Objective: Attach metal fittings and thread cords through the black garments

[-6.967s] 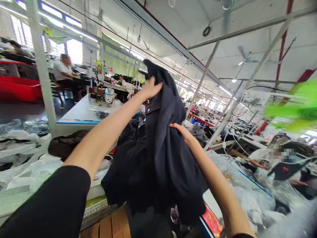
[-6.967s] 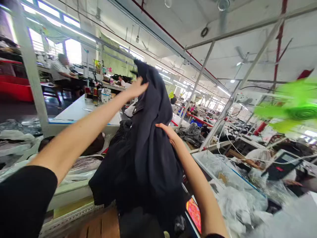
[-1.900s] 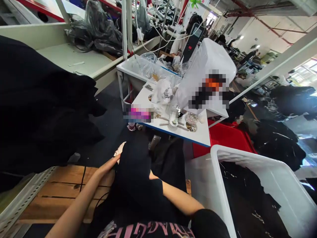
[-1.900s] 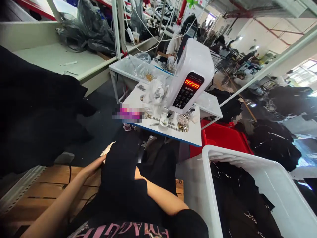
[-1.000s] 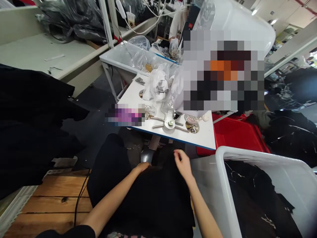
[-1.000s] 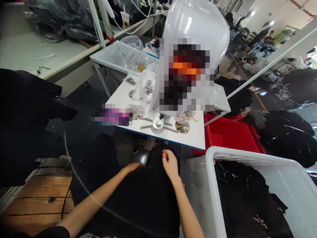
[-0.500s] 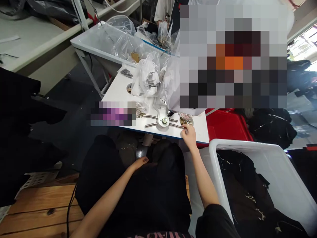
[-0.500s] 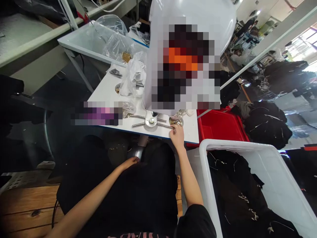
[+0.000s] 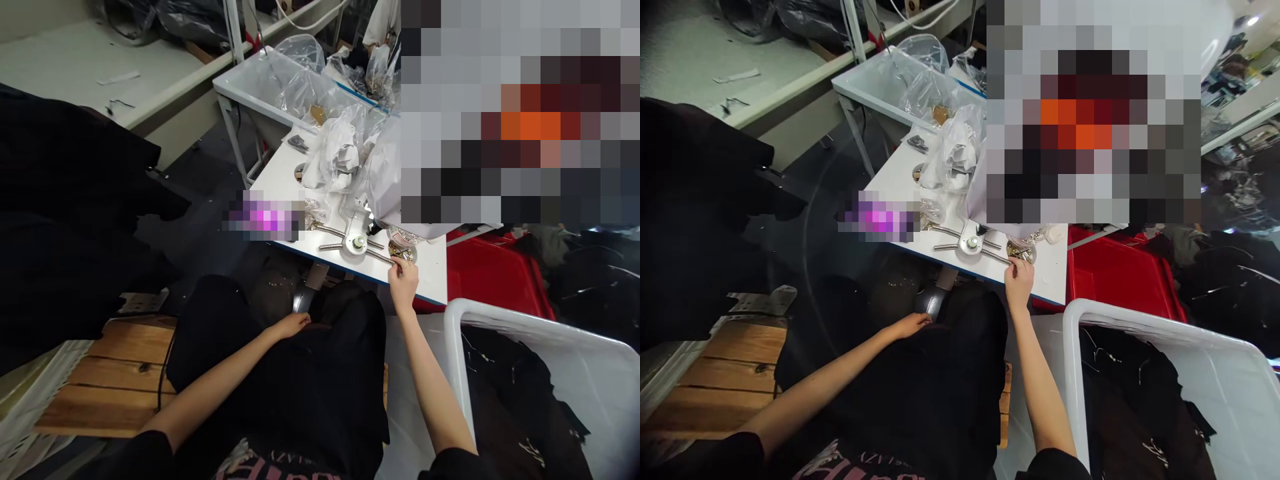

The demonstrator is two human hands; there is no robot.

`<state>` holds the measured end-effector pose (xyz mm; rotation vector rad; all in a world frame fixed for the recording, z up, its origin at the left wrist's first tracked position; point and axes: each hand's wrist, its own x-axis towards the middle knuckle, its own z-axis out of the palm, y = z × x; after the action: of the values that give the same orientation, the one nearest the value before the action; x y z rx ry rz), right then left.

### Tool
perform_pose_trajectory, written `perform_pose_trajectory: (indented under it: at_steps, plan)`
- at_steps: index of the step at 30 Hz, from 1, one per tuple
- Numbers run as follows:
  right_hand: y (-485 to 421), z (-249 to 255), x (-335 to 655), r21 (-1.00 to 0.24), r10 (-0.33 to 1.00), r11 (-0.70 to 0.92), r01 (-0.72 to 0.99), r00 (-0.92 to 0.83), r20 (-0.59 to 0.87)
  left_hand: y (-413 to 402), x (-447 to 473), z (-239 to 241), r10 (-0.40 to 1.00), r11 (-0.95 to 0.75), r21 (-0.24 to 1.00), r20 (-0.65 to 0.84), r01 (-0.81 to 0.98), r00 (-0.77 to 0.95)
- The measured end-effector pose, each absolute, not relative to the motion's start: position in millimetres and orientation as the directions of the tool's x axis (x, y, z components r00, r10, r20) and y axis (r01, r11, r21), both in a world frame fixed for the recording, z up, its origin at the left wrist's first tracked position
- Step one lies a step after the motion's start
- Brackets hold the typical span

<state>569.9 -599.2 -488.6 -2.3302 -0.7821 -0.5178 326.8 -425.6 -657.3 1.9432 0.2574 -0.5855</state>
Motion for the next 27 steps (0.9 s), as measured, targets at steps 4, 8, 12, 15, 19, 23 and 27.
perform_pose_trajectory:
  at_steps: [4,8,12,15,19,23,27]
  plan:
    - [-600.7,-489.0,571.0,-0.454,0.379,-0.626,0.635,0.756,0.535,-424.3,335.3,-663.9,-0.089,-0.460,0.769,-0.538,0.444,0.838]
    - [-595.3,-474.9,560.8,-0.637,0.190,-0.556,0.534,0.828,0.528,-425.8,338.0,-669.1,-0.085,-0.467,0.764,-0.539,0.445,0.838]
    - [-573.5,-439.9,536.7,-0.910,0.147,-0.213,0.355,0.933,0.329,-428.5,337.8,-672.2,-0.103,-0.456,0.778,-0.529,0.433,0.842]
    - [-547.6,-417.2,523.3,-0.998,0.378,0.026,0.054,0.924,0.060,-430.3,339.0,-673.3,-0.120,-0.450,0.783,-0.530,0.429,0.840]
    - [-519.2,-407.5,526.1,-0.952,0.458,0.144,-0.271,0.871,-0.178,-432.0,339.7,-668.8,-0.137,-0.447,0.787,-0.530,0.426,0.837]
    - [-510.0,-408.3,536.6,-0.913,0.475,0.157,-0.376,0.840,-0.264,-432.6,338.1,-662.1,-0.129,-0.428,0.797,-0.520,0.426,0.845]
    - [-507.6,-405.9,540.5,-0.900,0.469,0.178,-0.398,0.838,-0.278,-432.1,337.9,-661.1,-0.117,-0.404,0.800,-0.525,0.443,0.843]
